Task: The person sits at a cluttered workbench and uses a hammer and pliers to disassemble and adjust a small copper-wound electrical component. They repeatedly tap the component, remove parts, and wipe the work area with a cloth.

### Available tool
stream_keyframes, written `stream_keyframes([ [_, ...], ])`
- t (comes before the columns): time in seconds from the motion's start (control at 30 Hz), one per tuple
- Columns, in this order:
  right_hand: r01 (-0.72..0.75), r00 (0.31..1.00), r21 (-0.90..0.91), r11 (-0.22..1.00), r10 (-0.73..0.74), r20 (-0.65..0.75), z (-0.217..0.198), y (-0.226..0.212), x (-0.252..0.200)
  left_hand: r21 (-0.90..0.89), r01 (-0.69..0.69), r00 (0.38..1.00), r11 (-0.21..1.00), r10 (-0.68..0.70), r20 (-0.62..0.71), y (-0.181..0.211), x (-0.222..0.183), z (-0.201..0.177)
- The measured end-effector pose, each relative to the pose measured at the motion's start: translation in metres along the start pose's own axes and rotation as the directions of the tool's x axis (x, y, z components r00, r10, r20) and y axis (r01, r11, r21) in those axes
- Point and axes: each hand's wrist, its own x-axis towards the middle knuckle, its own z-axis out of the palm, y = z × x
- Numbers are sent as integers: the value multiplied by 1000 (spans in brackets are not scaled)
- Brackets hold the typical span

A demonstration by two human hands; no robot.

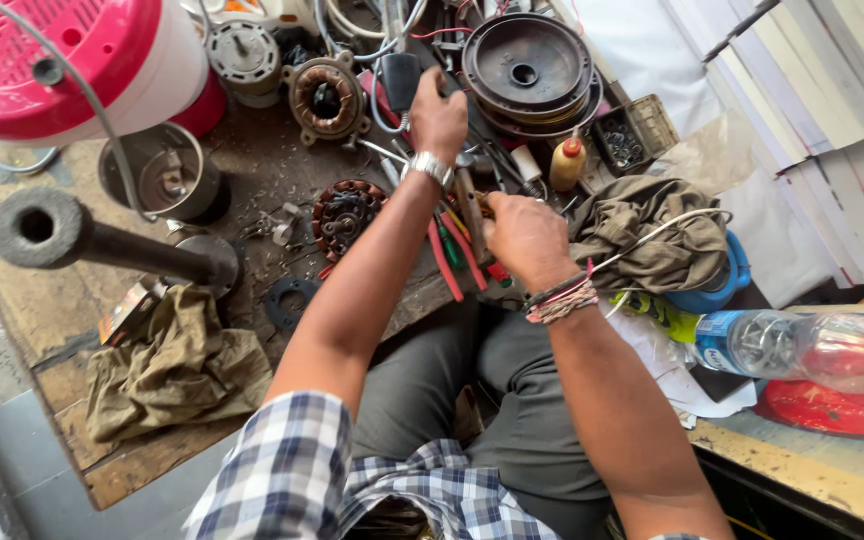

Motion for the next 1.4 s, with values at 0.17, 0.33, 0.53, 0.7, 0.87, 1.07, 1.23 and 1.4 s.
stream_keyframes([
  [0.17, 7, 1000, 18, 1000, -8, 23, -3, -11, 1, -63, 43, 999, 997, -44, 1, -34, 55, 50],
  [0.33, 52, 999, 68, 996, -52, -1, -5, -10, -1, -379, 92, 994, 921, -108, -21, -51, 63, 57],
  [0.53, 72, 997, 61, 996, -72, -2, -7, -13, -3, 5, 32, 993, 999, -31, -116, -25, 55, 42],
  [0.7, 28, 998, 37, 999, -30, 62, -7, -12, -6, 136, 196, 981, 971, -194, -25, 5, 45, 23],
  [0.87, 53, 998, 74, 996, -55, 21, -10, -14, -5, 182, 364, 931, 913, -363, -40, 30, 45, 15],
  [1.07, 10, 997, 51, 999, -14, 78, -14, -16, -5, 79, 277, 958, 957, -270, -92, 21, 44, 19],
  [1.23, 18, 999, 71, 997, -21, 48, -9, -11, -5, 11, 136, 978, 991, -132, -163, 9, 26, 11],
  [1.4, 52, 999, 30, 998, -52, 6, 3, -10, -1, -101, -58, 984, 993, 40, -175, 35, -9, -27],
])
